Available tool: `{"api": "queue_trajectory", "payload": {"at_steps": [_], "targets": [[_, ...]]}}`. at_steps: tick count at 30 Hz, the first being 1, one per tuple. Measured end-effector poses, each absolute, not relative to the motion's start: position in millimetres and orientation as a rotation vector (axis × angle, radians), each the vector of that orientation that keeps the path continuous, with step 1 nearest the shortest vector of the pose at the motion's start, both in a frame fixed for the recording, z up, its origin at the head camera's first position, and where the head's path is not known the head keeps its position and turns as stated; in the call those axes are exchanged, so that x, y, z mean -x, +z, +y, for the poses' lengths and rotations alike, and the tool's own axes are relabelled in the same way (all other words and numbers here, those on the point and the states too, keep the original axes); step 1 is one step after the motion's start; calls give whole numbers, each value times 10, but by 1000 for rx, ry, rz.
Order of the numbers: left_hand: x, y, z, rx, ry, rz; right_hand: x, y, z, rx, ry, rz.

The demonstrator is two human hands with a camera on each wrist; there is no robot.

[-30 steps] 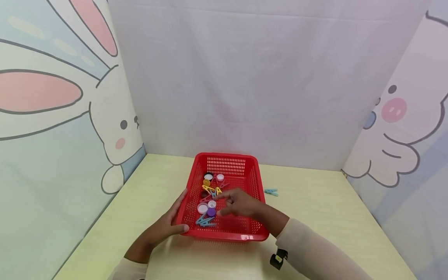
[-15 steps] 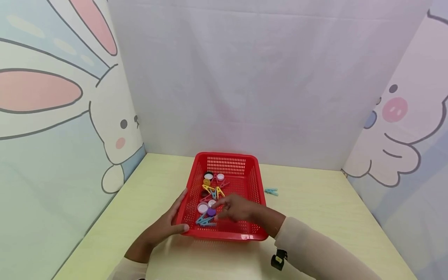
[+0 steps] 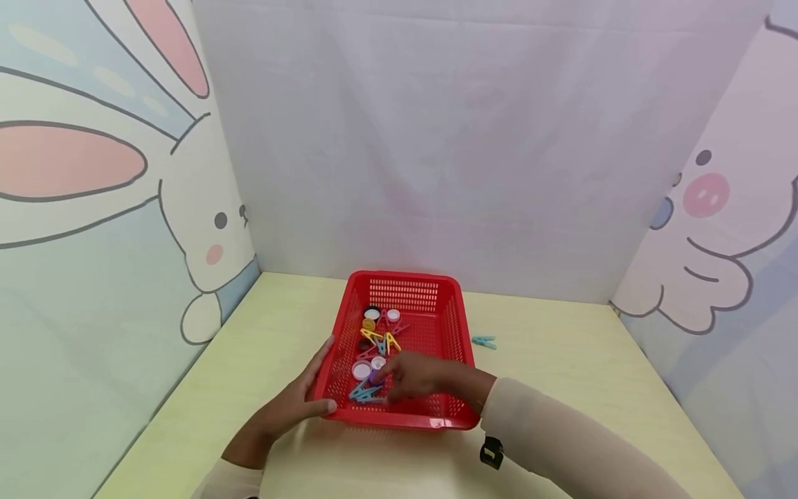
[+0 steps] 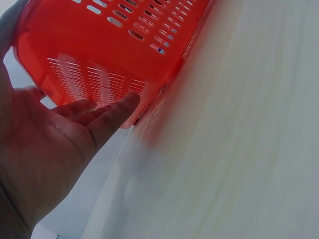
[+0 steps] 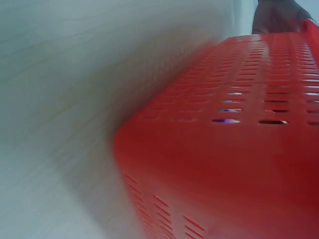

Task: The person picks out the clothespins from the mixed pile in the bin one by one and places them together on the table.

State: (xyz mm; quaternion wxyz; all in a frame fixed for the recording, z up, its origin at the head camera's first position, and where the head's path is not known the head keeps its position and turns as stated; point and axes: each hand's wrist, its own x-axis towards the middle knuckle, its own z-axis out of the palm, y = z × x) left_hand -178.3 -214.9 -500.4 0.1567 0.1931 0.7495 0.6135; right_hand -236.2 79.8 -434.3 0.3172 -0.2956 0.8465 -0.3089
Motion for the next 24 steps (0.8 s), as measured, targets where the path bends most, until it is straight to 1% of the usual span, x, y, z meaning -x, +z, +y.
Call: {"api": "queue_trajectory", "payload": {"at_steps": [24], "targets": [[1789, -5014, -2152, -560, 1769, 2123, 2377, -4477, 728, 640, -769, 2305]]}}
